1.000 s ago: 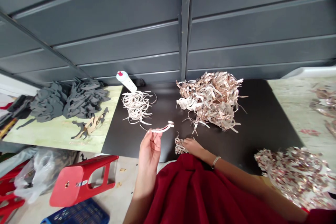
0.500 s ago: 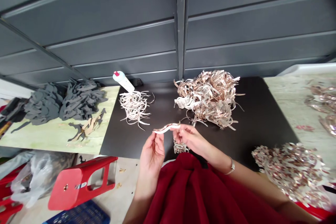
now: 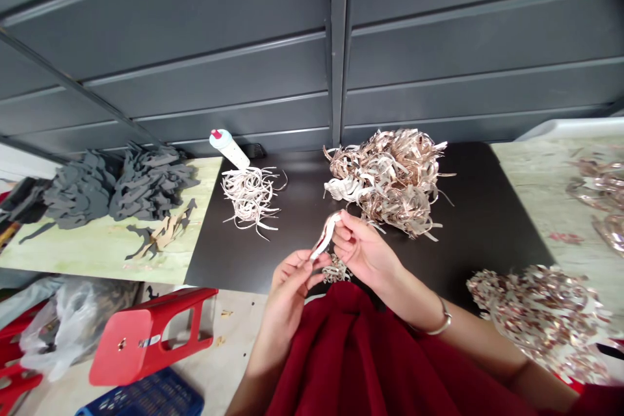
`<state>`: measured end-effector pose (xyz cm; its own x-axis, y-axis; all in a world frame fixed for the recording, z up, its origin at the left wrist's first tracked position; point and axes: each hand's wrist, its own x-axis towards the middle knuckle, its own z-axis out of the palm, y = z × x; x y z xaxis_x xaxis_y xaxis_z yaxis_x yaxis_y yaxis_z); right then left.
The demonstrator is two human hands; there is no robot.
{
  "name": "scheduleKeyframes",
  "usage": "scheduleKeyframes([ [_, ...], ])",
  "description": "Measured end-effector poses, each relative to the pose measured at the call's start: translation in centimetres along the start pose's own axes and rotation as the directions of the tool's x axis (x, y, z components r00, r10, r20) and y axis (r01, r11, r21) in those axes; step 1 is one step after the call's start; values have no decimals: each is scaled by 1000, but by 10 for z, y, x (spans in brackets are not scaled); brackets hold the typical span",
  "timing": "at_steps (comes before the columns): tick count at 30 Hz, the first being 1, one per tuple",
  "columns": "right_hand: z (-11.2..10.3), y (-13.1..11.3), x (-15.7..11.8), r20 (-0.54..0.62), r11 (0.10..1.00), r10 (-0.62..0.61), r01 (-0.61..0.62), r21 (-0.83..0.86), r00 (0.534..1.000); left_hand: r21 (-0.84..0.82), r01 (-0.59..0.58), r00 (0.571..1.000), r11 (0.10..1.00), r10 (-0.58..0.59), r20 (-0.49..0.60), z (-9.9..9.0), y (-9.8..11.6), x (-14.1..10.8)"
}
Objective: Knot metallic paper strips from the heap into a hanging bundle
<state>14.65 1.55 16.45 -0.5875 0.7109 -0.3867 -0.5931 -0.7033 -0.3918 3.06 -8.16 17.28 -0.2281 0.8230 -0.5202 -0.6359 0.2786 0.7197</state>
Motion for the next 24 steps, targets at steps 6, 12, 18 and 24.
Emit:
scheduleKeyframes([
  [6, 5, -2, -6, 68, 988, -6, 17, -155, 998, 325, -277, 960, 904, 249, 128, -10, 4, 3],
  [12, 8, 2, -8, 87, 959, -60, 82, -273, 994, 280, -167, 981, 945, 131, 143, 2, 8, -4],
  [18, 8, 5, -6, 22, 947, -71, 75, -312, 997, 205, -111, 989, 972, 87, 124, 13, 12, -11],
  [24, 5, 9, -3, 18, 952, -16, 20, -304, 1000, 212, -110, 987, 971, 80, 142, 11, 12, -13],
])
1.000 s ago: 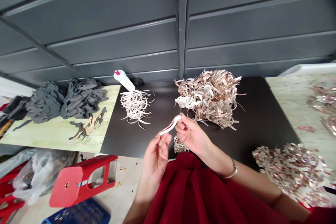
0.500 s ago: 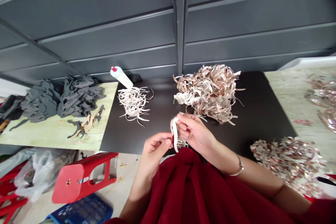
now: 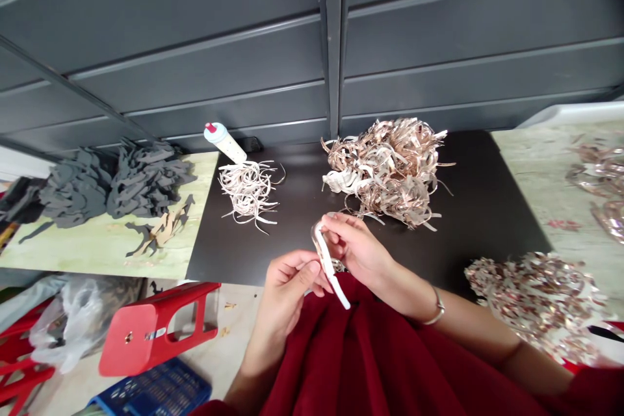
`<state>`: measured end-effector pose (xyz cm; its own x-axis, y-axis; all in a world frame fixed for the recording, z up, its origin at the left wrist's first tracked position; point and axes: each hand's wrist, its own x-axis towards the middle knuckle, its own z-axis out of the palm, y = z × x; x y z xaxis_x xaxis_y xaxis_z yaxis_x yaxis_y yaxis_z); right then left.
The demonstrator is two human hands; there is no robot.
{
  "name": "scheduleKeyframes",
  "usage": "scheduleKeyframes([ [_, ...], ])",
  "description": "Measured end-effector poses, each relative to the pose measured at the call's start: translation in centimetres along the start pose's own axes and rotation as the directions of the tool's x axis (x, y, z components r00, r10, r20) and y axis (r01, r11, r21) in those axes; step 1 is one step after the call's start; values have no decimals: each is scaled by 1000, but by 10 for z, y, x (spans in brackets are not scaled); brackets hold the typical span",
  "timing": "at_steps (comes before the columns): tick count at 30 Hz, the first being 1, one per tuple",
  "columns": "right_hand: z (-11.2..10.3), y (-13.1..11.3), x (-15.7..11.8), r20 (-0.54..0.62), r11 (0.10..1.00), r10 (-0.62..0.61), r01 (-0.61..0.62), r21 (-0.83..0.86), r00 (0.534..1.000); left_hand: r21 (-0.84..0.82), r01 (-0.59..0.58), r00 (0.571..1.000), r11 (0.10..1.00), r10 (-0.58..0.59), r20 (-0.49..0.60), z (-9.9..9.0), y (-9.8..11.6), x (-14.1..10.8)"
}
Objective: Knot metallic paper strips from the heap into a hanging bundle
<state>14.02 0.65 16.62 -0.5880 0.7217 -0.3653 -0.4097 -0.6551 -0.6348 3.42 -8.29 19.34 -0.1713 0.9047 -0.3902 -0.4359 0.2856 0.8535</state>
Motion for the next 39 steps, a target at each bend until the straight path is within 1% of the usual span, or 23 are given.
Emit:
scheduleKeyframes([
  [3, -2, -4, -3, 99, 994, -54, 63, -88, 994, 123, -34, 998, 992, 28, 53, -3, -2, 3],
  [5, -5, -10, -6, 212, 954, -125, 176, -243, 969, 196, -63, 996, 979, 48, 78, -4, -2, 5],
  [6, -6, -14, -8, 278, 900, -163, 258, -351, 947, 207, -68, 996, 976, 53, 77, -4, -2, 6],
  [7, -8, -17, -9, 347, 816, -197, 349, -461, 917, 199, -70, 996, 977, 58, 67, -5, -2, 7],
  [8, -10, -21, -10, 416, 708, -221, 438, -553, 882, 179, -67, 997, 982, 58, 55, -6, -2, 7],
  [10, -15, -26, -13, 531, 493, -235, 570, -657, 814, 138, -61, 998, 989, 56, 42, -8, -2, 7],
  [11, -16, -28, -13, 569, 416, -234, 610, -674, 788, 125, -70, 997, 990, 66, 40, -9, -3, 7],
  [12, -18, -29, -14, 596, 366, -229, 635, -680, 770, 117, -90, 996, 989, 86, 39, -10, -3, 6],
  [14, -19, -29, -16, 623, 319, -226, 661, -679, 749, 107, -143, 990, 984, 140, 31, -11, -4, 6],
  [17, -20, -28, -18, 637, 295, -230, 677, -675, 735, 100, -204, 979, 974, 205, 6, -11, -5, 7],
  [21, -21, -27, -19, 656, 269, -209, 687, -675, 726, 111, -235, 971, 966, 237, -6, -8, -4, 6],
  [23, -22, -28, -19, 687, 251, -175, 707, -661, 705, 152, -233, 972, 961, 236, -4, -7, -2, 5],
  [25, -23, -31, -19, 717, 244, -125, 722, -648, 686, 245, -216, 975, 945, 221, 9, -6, 1, 2],
  [27, -25, -37, -18, 731, 233, -62, 722, -652, 680, 400, -217, 974, 891, 222, 35, -4, 6, 0],
  [28, -26, -41, -18, 732, 221, -25, 718, -660, 681, 486, -230, 971, 843, 232, 56, -4, 8, -1],
  [31, -28, -50, -15, 728, 185, 71, 708, -682, 682, 694, -296, 949, 656, 286, 134, -1, 11, -3],
  [32, -28, -51, -15, 720, 185, 52, 702, -688, 692, 731, -317, 938, 604, 314, 148, 0, 11, -3],
  [33, -27, -52, -15, 701, 193, -12, 690, -698, 713, 755, -338, 924, 563, 353, 150, 2, 10, -3],
  [35, -21, -50, -20, 610, 248, -231, 652, -717, 758, 781, -377, 880, 497, 456, 134, 4, 7, -3],
  [36, -17, -48, -23, 545, 296, -341, 638, -711, 766, 791, -401, 849, 462, 512, 131, 6, 5, -3],
  [37, -13, -46, -28, 486, 345, -424, 633, -693, 764, 801, -427, 814, 420, 564, 138, 8, 4, -3],
  [38, -8, -44, -32, 453, 381, -472, 639, -668, 756, 811, -450, 779, 373, 608, 153, 9, 2, -3],
  [39, -4, -41, -37, 448, 389, -500, 654, -648, 741, 822, -469, 745, 323, 645, 171, 11, 1, -4],
])
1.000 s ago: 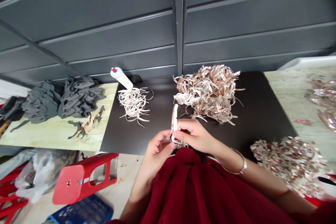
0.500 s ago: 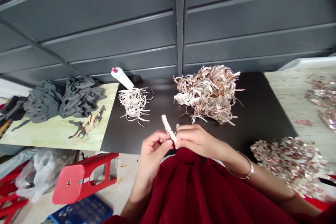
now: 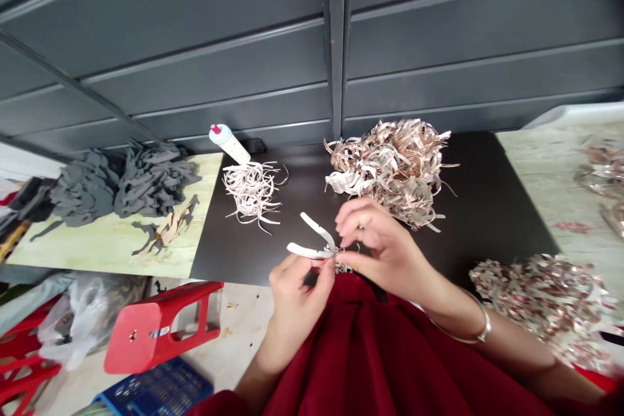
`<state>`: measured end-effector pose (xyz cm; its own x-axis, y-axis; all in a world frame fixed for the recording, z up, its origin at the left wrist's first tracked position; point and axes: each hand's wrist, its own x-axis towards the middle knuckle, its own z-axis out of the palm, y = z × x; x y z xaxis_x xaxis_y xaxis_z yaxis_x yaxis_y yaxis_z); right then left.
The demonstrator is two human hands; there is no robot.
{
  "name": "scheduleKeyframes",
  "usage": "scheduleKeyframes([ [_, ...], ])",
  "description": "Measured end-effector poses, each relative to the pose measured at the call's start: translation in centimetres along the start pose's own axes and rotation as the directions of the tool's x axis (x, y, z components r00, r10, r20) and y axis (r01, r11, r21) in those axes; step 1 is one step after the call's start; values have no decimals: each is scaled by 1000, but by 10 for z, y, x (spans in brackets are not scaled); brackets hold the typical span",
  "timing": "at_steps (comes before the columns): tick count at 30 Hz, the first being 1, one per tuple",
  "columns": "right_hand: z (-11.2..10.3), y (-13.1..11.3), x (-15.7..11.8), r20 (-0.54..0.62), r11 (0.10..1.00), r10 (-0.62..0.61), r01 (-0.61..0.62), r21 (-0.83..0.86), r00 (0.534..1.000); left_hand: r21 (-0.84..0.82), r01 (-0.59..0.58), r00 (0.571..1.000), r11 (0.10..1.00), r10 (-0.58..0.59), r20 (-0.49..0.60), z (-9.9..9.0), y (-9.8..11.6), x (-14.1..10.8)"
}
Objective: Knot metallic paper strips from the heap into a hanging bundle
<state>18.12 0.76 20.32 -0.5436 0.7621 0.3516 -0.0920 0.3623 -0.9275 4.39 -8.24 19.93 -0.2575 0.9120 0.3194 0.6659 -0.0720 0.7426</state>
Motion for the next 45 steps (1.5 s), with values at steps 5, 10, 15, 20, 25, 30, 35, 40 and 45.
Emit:
scheduleKeyframes([
  [5, 15, -12, -7, -5, 987, -105, 104, -119, 994, 140, -161, 984, 977, 170, -55, 4, -1, -1],
  [10, 18, -12, -7, 12, 978, -126, 126, -168, 992, 262, -302, 945, 917, 323, -42, 3, -6, 0],
  [15, 15, -14, -8, 26, 977, -123, 126, -172, 992, 313, -345, 933, 885, 360, 12, 0, -6, 0],
  [20, 8, -11, -5, 115, 992, -84, 93, -80, 990, 271, -439, 897, 857, 435, 79, 0, -9, 1],
  [25, 3, -5, -2, 216, 999, -11, 3, 35, 976, 245, -463, 886, 852, 452, 101, 0, -10, 0],
  [30, 3, 0, -6, 219, 987, 15, -49, 154, 976, 231, -447, 895, 865, 435, 102, 1, -4, 0],
  [35, 5, -4, -12, 96, 997, -72, 73, -7, 993, 219, -380, 925, 899, 376, 60, 3, -3, 0],
  [40, 3, -8, -12, 113, 985, -135, 146, -90, 984, 239, -416, 908, 877, 416, 54, 4, -3, 0],
  [45, 0, -10, -10, 184, 982, -142, 162, -96, 973, 273, -440, 897, 855, 431, 97, 2, -3, -1],
])
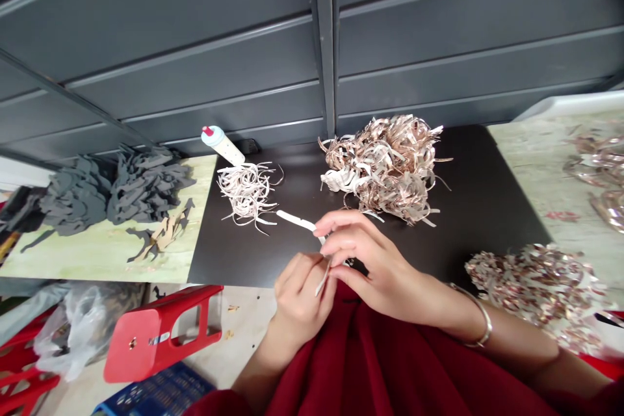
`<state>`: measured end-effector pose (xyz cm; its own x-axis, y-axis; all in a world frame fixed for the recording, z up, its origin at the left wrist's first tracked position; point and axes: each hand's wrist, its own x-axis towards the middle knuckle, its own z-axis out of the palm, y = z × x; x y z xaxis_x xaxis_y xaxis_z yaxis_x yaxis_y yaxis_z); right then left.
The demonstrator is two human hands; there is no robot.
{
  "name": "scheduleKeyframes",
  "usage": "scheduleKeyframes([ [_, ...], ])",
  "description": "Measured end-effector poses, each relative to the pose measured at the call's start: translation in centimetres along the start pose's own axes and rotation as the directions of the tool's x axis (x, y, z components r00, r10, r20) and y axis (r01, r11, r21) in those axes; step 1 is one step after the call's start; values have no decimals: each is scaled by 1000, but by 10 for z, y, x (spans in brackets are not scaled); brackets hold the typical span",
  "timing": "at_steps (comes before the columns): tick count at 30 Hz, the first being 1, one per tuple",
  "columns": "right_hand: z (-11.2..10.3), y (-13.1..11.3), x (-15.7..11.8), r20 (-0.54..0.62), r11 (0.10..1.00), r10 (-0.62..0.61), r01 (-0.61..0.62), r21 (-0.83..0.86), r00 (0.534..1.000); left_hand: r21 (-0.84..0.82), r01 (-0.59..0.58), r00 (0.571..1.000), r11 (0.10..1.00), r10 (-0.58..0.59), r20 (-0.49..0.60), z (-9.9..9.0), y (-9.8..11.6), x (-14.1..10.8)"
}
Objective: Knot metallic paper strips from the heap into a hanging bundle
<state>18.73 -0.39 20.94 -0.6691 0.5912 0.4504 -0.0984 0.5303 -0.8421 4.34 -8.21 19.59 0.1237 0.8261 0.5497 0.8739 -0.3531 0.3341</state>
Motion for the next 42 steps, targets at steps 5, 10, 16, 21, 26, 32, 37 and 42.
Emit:
scheduleKeyframes([
  [5, -2, 2, -1, 116, 997, 61, -65, 35, 991, -7, -39, 999, 999, 39, 15, 1, 0, -5],
  [10, 0, 8, -2, 124, 974, 110, -132, 184, 986, -24, -33, 999, 999, 33, 2, 3, 1, -11],
  [16, 7, 6, -5, 97, 943, 157, -179, 281, 983, -73, 6, 1000, 997, -5, 2, 3, 2, -10],
  [21, 8, 4, -11, -100, 980, 91, -71, 187, 991, -126, 71, 996, 990, -77, -45, 5, 6, -7],
  [26, 9, 2, -11, -104, 996, 18, -9, 87, 994, -138, 68, 997, 988, -74, -33, 5, 6, -7],
  [32, 7, 1, -9, -23, 993, 102, -101, 66, 994, -54, 21, 999, 998, -23, -33, 7, 3, -10],
  [37, 7, 6, -10, 64, 975, 160, -167, 147, 985, -39, -4, 1000, 999, 3, -17, 9, 1, -15],
  [42, 13, 7, -12, 34, 945, 183, -185, 268, 983, -101, 38, 999, 994, -40, -24, 9, 2, -13],
])
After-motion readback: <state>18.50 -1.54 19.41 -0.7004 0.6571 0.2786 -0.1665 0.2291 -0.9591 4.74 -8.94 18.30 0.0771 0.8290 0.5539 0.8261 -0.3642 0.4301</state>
